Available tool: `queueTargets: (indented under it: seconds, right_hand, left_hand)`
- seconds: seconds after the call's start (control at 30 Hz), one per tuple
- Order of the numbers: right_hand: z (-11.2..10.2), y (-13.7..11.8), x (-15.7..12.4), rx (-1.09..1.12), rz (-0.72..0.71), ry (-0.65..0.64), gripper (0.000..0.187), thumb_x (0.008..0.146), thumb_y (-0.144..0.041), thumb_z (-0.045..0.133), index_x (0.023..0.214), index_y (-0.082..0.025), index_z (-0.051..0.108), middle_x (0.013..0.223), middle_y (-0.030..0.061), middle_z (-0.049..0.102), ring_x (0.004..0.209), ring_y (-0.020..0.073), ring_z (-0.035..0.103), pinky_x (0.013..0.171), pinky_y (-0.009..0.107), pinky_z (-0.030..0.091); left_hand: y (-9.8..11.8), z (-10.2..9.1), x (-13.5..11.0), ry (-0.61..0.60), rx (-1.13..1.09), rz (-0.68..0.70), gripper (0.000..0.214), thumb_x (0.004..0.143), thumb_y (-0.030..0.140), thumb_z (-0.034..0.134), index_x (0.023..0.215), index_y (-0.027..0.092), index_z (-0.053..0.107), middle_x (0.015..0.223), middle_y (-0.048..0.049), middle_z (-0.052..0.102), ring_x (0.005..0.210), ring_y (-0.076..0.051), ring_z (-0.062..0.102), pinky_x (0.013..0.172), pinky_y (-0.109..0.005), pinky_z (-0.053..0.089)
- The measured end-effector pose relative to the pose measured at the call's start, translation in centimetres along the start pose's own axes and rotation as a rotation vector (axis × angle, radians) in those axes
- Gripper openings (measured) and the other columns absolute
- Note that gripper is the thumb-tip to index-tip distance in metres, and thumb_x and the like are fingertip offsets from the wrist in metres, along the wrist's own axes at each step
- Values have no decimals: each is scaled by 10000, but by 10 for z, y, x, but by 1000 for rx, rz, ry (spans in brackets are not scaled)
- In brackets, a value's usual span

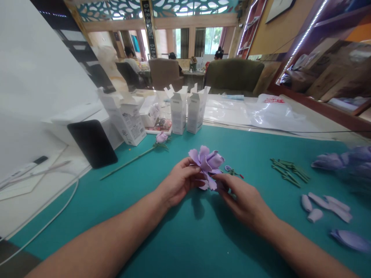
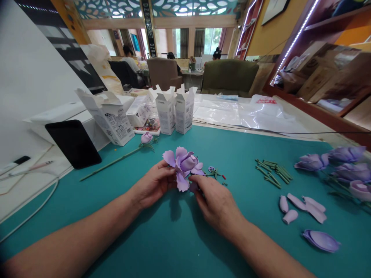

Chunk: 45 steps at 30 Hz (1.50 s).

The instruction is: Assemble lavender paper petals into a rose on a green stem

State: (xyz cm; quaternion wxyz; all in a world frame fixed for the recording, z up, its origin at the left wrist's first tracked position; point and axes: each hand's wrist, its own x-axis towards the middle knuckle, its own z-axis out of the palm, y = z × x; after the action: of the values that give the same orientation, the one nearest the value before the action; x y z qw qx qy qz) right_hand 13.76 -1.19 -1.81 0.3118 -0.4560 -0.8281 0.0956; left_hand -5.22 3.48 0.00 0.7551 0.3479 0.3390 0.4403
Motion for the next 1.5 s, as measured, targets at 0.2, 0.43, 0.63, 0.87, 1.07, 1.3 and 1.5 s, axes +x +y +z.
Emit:
queueTargets:
  seconds: [0.2, 0.43, 0.63, 0.87, 1.07, 1.3, 1.5]
  right_hand:
    - [4, 3, -1, -44, -37, -29, 241, 964, -190, 361, 1120, -196, 545, 917, 75, 655, 801, 226, 609, 659, 310, 452]
    - [8, 7, -1, -227, -193, -61, 257, 982, -150, 308, 824, -203, 503, 686, 46, 559, 634, 214, 518, 574, 297, 354]
    - [11, 5, -2, -299, -237, -36, 249, 932, -74, 302, 798, -202, 469, 675, 44, 539, 595, 204, 484, 556, 292, 325]
    - [9, 0, 0, -307, -224, -5, 251, 907, -57, 317, 745, -210, 435, 633, 23, 487, 557, 186, 447, 522, 277, 292]
    - [10, 3, -3, -320, -204, -46, 232, 920, -71, 340, 776, -207, 462, 637, 19, 488, 564, 187, 446, 534, 279, 265]
    - [8, 9, -5, -352, -224, -91, 220, 889, -32, 356, 848, -190, 505, 651, 36, 536, 567, 204, 474, 557, 297, 271]
    - [4, 2, -2, -395, -264, -123, 234, 806, 17, 409, 825, -173, 544, 631, 34, 526, 571, 195, 452, 574, 298, 283]
  left_hand:
    - [0, -1, 0, -5, 9, -3, 309, 636, 192, 759, 892, 158, 590, 772, -34, 654, 660, -151, 623, 631, -272, 497]
    - [0, -1, 0, 5, 7, -5, 312, 627, 194, 763, 869, 159, 569, 738, -25, 650, 631, -143, 615, 621, -272, 499]
    - [-1, 0, 2, 3, 14, -9, 335, 612, 204, 767, 878, 157, 570, 731, -26, 652, 626, -144, 616, 611, -271, 493]
    - [-2, -1, 2, -1, 8, 1, 310, 609, 196, 766, 845, 159, 569, 697, -14, 640, 614, -140, 610, 586, -256, 488]
    - [-1, -1, 3, 13, -21, -4, 293, 601, 183, 765, 825, 160, 578, 707, -20, 642, 637, -142, 613, 616, -265, 508]
    - [0, -3, 1, -9, -40, -15, 285, 611, 177, 760, 833, 159, 583, 712, -23, 643, 637, -140, 614, 604, -256, 505]
    - [-1, -2, 2, -18, -48, -13, 304, 605, 182, 770, 844, 158, 584, 715, -20, 644, 622, -133, 609, 583, -246, 498]
